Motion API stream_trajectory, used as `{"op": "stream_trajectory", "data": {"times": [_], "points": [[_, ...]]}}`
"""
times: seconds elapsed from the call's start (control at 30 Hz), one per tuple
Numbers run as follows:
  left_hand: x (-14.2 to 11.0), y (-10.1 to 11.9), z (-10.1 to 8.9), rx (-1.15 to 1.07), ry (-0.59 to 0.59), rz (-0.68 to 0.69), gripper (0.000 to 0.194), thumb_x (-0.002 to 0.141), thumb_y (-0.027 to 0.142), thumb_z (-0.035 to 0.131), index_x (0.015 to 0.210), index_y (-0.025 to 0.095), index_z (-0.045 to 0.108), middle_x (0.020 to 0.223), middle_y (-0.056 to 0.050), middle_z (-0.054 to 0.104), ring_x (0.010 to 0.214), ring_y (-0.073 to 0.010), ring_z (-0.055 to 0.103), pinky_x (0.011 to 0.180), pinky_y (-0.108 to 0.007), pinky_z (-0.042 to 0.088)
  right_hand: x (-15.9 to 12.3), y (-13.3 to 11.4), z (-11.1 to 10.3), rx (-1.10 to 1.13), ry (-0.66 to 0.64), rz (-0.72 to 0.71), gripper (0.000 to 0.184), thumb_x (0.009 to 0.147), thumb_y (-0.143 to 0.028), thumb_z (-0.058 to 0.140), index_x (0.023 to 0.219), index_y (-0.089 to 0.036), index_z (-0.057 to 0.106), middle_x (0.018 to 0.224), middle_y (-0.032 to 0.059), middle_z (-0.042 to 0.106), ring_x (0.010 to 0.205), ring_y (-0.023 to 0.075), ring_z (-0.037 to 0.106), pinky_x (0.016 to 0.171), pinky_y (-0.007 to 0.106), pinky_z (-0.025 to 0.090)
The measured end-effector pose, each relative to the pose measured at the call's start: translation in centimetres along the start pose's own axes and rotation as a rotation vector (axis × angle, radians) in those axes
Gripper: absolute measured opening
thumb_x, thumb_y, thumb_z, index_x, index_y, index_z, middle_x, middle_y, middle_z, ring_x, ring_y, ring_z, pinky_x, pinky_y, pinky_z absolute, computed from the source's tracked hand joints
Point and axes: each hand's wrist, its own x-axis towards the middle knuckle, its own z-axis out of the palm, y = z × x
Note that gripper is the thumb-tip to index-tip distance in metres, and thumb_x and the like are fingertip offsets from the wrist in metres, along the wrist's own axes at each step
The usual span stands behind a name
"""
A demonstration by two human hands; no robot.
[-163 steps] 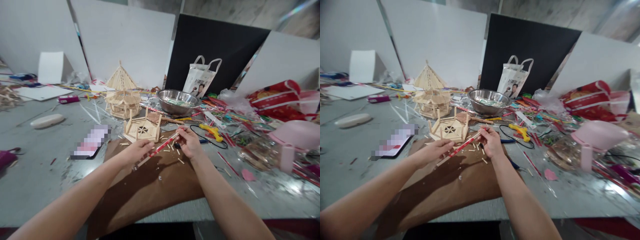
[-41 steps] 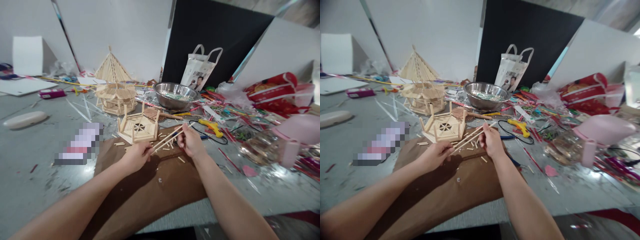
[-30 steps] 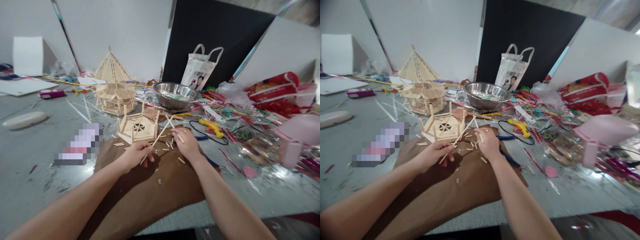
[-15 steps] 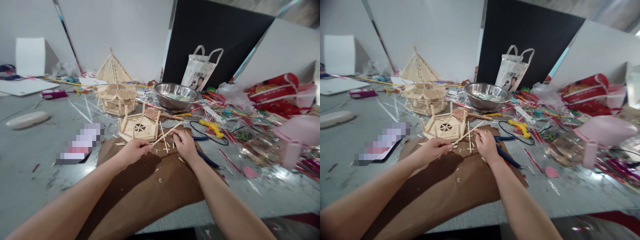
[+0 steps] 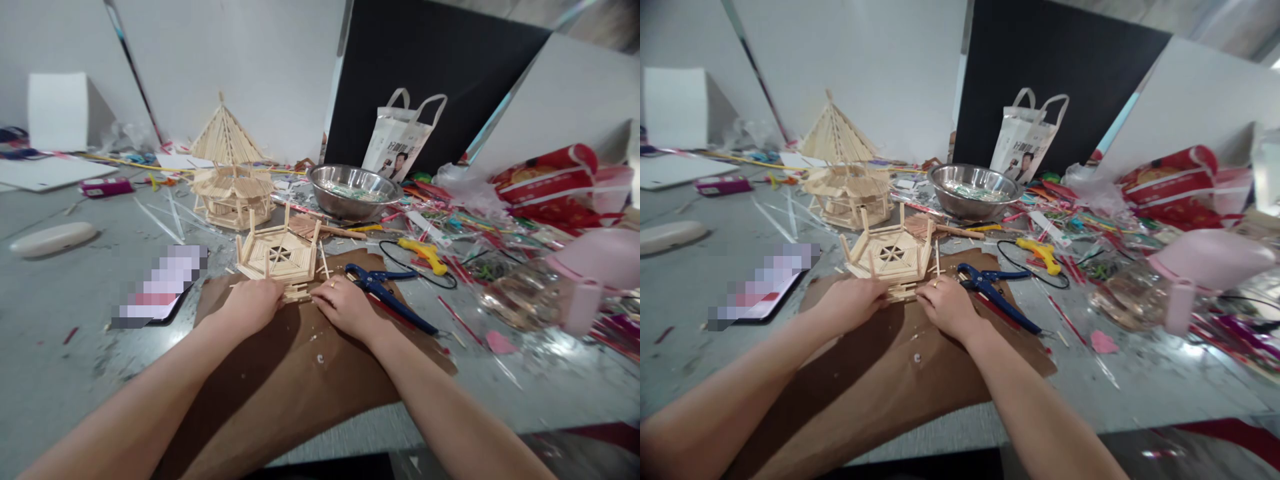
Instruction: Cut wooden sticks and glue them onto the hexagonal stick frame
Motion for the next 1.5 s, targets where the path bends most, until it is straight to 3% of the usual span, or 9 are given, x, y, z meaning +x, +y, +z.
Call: {"op": "stream_trajectory", "data": {"times": [0.3,0.43,0.57,0.7,0.83,0.97,1.23,1.5], "points": [[-0.5,0.4,0.1,0.083,-0.050,0.052,0.021,0.074,0.019,0.035,0.072,0.014,0.056,0.074,-0.013,0.061,0.069,-0.0257,0.058,0.058,-0.036,0.042,-0.2,0.4,0.0,0.018,0.022,0.056,0.020,0.079,-0.023,0.042,0.082,-0.017,0.061,0.075,0.0047,0.062,0.074,0.0154,0.050,0.069,0.027,0.039],[-0.4,0.3,0.0,0.037,-0.049,0.037,0.021,0.074,0.016,0.034,0.081,0.014,0.054,0.081,-0.014,0.060,0.072,-0.0231,0.057,0.062,-0.034,0.041,-0.4,0.4,-0.2,0.044,0.140,0.109,0.021,0.078,-0.024,0.042,0.084,-0.018,0.061,0.075,0.0049,0.063,0.074,0.0156,0.051,0.069,0.027,0.039],[0.0,0.6,-0.2,-0.226,0.055,0.033,0.021,0.077,0.024,0.033,0.078,0.015,0.053,0.075,-0.008,0.059,0.068,-0.0174,0.054,0.061,-0.027,0.039,-0.5,0.2,-0.5,0.192,0.251,0.228,0.022,0.078,-0.026,0.042,0.086,-0.021,0.062,0.078,0.0043,0.064,0.073,0.0151,0.055,0.068,0.027,0.040],[0.4,1.6,0.4,-0.597,0.143,0.085,0.024,0.077,0.031,0.034,0.068,0.015,0.051,0.060,-0.001,0.053,0.057,-0.0113,0.047,0.054,-0.021,0.035,-0.3,-0.2,-0.5,0.498,0.201,0.329,0.021,0.074,-0.031,0.048,0.084,-0.020,0.062,0.080,0.0037,0.065,0.070,0.0158,0.058,0.065,0.027,0.042],[0.5,2.5,1.6,-0.870,0.076,0.108,0.023,0.076,0.032,0.037,0.066,0.014,0.050,0.052,0.002,0.049,0.049,-0.0086,0.044,0.049,-0.019,0.035,0.1,-0.7,-0.4,0.774,0.138,0.385,0.022,0.071,-0.031,0.051,0.085,-0.017,0.062,0.078,0.0019,0.065,0.071,0.0150,0.058,0.066,0.026,0.043],[0.6,2.8,2.2,-1.002,0.019,0.123,0.027,0.074,0.035,0.041,0.069,0.013,0.056,0.057,0.001,0.053,0.053,-0.0088,0.046,0.052,-0.019,0.037,0.2,-0.7,-0.4,0.831,0.182,0.469,0.015,0.067,-0.028,0.056,0.072,-0.017,0.064,0.069,0.0006,0.064,0.065,0.0136,0.057,0.065,0.026,0.043],[0.7,2.3,2.5,-0.953,0.095,0.206,0.029,0.074,0.036,0.045,0.069,0.012,0.062,0.058,0.000,0.053,0.057,-0.0085,0.047,0.055,-0.018,0.037,0.1,-1.0,-0.6,0.876,0.254,0.494,0.011,0.061,-0.026,0.062,0.066,-0.017,0.064,0.067,0.0013,0.064,0.062,0.0135,0.058,0.061,0.025,0.045],[0.6,2.6,2.4,-0.874,0.147,0.253,0.028,0.074,0.030,0.045,0.060,0.012,0.059,0.052,0.002,0.049,0.051,-0.0064,0.043,0.050,-0.016,0.033,0.0,-1.2,-0.4,0.893,0.153,0.438,0.015,0.063,-0.027,0.060,0.069,-0.013,0.063,0.072,0.0047,0.063,0.066,0.0138,0.057,0.063,0.024,0.044]]}}
